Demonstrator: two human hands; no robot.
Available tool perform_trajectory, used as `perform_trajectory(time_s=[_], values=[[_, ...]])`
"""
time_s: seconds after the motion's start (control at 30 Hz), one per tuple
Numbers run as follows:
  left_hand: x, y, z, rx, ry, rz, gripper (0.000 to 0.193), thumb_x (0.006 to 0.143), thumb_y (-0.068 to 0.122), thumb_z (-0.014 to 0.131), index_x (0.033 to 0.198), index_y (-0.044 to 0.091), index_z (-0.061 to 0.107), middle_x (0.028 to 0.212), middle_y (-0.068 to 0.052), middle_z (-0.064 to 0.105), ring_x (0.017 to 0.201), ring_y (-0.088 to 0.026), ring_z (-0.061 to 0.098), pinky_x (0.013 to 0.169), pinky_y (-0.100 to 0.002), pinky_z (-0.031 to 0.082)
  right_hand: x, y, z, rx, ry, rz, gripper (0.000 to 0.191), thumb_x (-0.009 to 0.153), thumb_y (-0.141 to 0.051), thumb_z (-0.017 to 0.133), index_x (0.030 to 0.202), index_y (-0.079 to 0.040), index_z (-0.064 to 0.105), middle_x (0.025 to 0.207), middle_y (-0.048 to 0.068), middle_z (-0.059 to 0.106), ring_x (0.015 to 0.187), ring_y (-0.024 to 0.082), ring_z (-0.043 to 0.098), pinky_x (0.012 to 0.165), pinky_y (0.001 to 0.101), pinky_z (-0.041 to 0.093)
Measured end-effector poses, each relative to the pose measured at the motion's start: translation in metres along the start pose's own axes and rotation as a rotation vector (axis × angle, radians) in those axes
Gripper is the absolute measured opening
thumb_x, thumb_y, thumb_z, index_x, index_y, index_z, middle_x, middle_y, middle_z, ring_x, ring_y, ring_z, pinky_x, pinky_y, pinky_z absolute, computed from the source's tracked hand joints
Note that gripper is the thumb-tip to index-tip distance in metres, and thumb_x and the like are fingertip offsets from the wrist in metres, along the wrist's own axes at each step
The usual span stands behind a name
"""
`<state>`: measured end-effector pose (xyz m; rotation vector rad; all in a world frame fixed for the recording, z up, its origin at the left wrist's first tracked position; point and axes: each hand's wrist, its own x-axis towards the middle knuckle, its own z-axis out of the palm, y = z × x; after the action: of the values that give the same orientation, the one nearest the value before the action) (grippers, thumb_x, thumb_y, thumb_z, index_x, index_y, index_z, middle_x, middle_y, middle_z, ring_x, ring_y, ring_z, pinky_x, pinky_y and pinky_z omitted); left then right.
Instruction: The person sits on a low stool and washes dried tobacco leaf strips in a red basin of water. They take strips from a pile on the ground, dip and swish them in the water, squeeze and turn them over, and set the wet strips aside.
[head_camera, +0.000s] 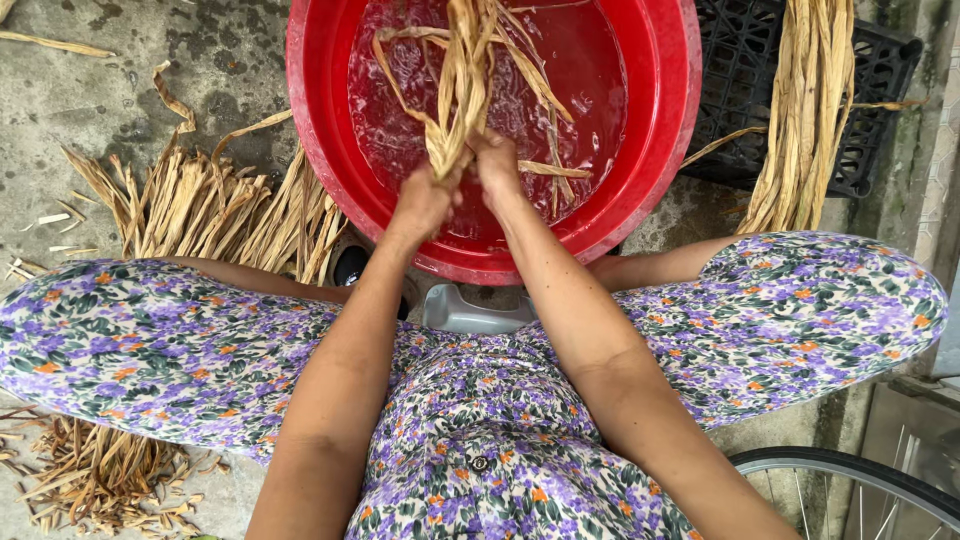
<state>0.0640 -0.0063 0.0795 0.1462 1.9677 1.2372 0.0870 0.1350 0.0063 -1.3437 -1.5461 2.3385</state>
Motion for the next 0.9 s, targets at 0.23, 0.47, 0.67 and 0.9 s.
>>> perform_trajectory(time_s=[0.23,0.47,0.67,0.9], values=[[-0.045,0.029,0.003,0.008,-0.083,0.014,0.019,0.099,0.015,0.061,0.101,0.003,0.076,0.068,0.001,0.058,0.063,-0.011,0.050,0.063,-0.035,0.043,0.035,-0.018,-0.041,0.157,0.156,0.123,0.033,0.103,-0.011,0.041,0.103,-0.006,0.073,0.096,0.015,0.073,0.068,0.019,0.065,0.051,0.0302,0.056],[-0.095,0.096,-0.118,-0.604,0.022,0.074,0.010,0.103,0.019,0.064,0.104,0.010,0.068,0.062,0.010,0.047,0.044,-0.004,0.043,0.045,-0.023,0.052,0.053,-0.122,-0.159,0.419,0.197,-0.104,0.042,0.103,-0.038,0.050,0.092,-0.005,0.073,0.068,0.001,0.065,0.044,0.007,0.048,0.034,0.0211,0.037],[-0.090,0.122,-0.152,-0.943,0.125,0.577,0.029,0.104,0.018,0.073,0.130,0.008,0.068,0.094,-0.006,0.072,0.073,-0.012,0.069,0.071,-0.031,0.064,0.032,-0.112,-0.111,-0.152,-0.011,-0.067,0.028,0.101,-0.025,0.069,0.115,0.000,0.068,0.098,0.007,0.076,0.077,0.010,0.070,0.062,0.0254,0.060],[-0.043,0.094,-0.114,-0.874,0.363,0.302,0.023,0.096,0.024,0.079,0.114,0.010,0.074,0.069,0.002,0.059,0.048,-0.006,0.049,0.040,-0.023,0.046,0.028,0.028,-0.041,-1.549,-0.422,0.129,0.043,0.108,-0.031,0.056,0.136,-0.005,0.075,0.144,0.021,0.070,0.118,0.029,0.070,0.105,0.0454,0.055]])
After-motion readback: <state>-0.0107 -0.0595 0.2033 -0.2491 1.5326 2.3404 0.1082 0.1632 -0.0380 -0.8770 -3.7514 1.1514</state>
